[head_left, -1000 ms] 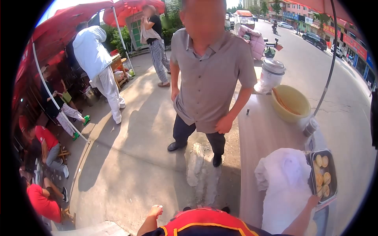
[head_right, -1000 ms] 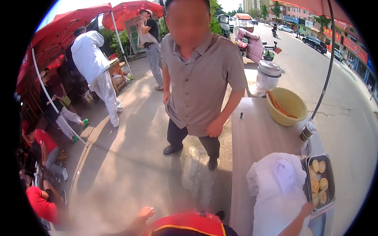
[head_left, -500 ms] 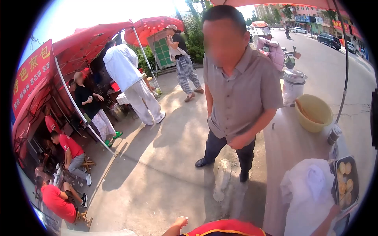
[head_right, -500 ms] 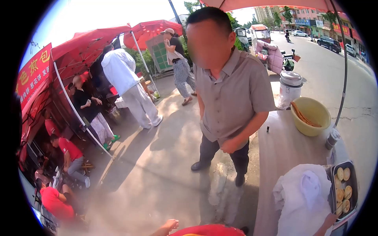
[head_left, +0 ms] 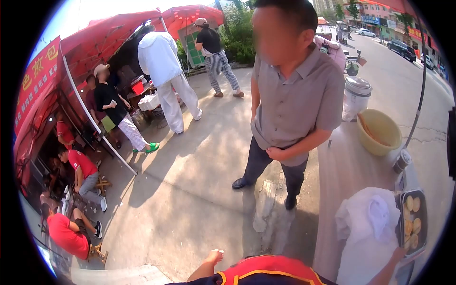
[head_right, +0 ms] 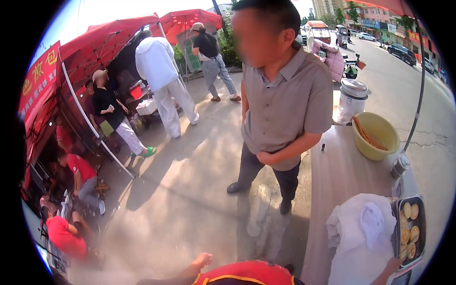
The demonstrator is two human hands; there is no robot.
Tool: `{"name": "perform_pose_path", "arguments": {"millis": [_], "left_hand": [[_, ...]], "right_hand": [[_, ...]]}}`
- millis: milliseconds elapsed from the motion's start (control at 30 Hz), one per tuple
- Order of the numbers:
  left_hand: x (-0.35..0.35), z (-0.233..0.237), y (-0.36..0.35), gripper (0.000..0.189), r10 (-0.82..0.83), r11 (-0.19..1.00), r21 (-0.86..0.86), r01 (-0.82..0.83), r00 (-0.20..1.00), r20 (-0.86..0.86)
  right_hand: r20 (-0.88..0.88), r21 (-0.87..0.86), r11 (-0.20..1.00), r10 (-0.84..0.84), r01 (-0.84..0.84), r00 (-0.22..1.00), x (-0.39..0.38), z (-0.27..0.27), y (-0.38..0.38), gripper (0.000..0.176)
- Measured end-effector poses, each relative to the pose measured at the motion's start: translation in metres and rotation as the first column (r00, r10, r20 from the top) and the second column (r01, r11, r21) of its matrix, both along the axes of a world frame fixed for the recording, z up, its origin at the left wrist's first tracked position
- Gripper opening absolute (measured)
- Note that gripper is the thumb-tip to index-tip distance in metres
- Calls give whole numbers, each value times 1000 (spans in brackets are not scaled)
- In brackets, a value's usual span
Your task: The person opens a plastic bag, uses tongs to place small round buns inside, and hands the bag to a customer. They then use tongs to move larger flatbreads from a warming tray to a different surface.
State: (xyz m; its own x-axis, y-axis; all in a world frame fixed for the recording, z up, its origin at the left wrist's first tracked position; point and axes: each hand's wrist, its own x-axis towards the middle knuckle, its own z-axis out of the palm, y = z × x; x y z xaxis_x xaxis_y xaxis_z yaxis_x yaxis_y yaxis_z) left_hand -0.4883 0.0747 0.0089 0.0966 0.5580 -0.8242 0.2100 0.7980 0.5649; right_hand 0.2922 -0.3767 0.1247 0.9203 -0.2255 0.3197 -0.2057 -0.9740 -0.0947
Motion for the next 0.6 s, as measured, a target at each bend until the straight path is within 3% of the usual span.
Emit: {"name": "perform_pose_path", "arguments": {"millis": [67, 167, 267, 300, 333, 400, 467, 500, 567, 600], "left_hand": [[2, 6, -1, 15, 52, 998, -23, -51, 998, 44], [7, 9, -3, 16, -83, 996, 7, 84, 990, -117], [-5, -10, 0, 19, -4, 999, -51, 9, 995, 99], [-16, -24, 2, 20, -249, 955, 186, 231, 966, 76], [-36, -57, 5, 20, -468, 809, 400, 430, 884, -3], [-42, -70, 3, 20, -569, 688, 496, 531, 818, -85], [-37, -60, 1, 18, -408, 863, 317, 394, 913, -22], [-32, -51, 0, 18, -319, 925, 219, 312, 948, -3], [-14, -26, -1, 17, -127, 992, 15, 127, 992, 8], [-17, -36, 0, 16, -178, 983, 44, 178, 984, -3]], "right_hand": [[-1, 6, 1000, -1, 1, 1000, 7, -8, -6, 35], [-4, 8, 1000, -5, 5, 1000, 9, -15, -8, 36], [-7, -25, 1000, 2, -2, 1000, 10, -14, -9, 37], [-8, -32, 999, 4, -5, 1000, 10, -12, -10, 37], [-13, -51, 999, 8, -9, 1000, 9, -9, -10, 37], [-37, -106, 994, 20, -24, 999, 8, -9, -9, 37], [-75, -189, 981, 37, -51, 996, 4, -6, -2, 38], [-31, -141, 989, 39, -43, 999, 1, -2, 2, 35], [60, -44, 998, 41, -38, 997, -4, 3, 10, 31], [103, 1, 999, 42, -42, 994, -13, 12, 17, 29]]}}
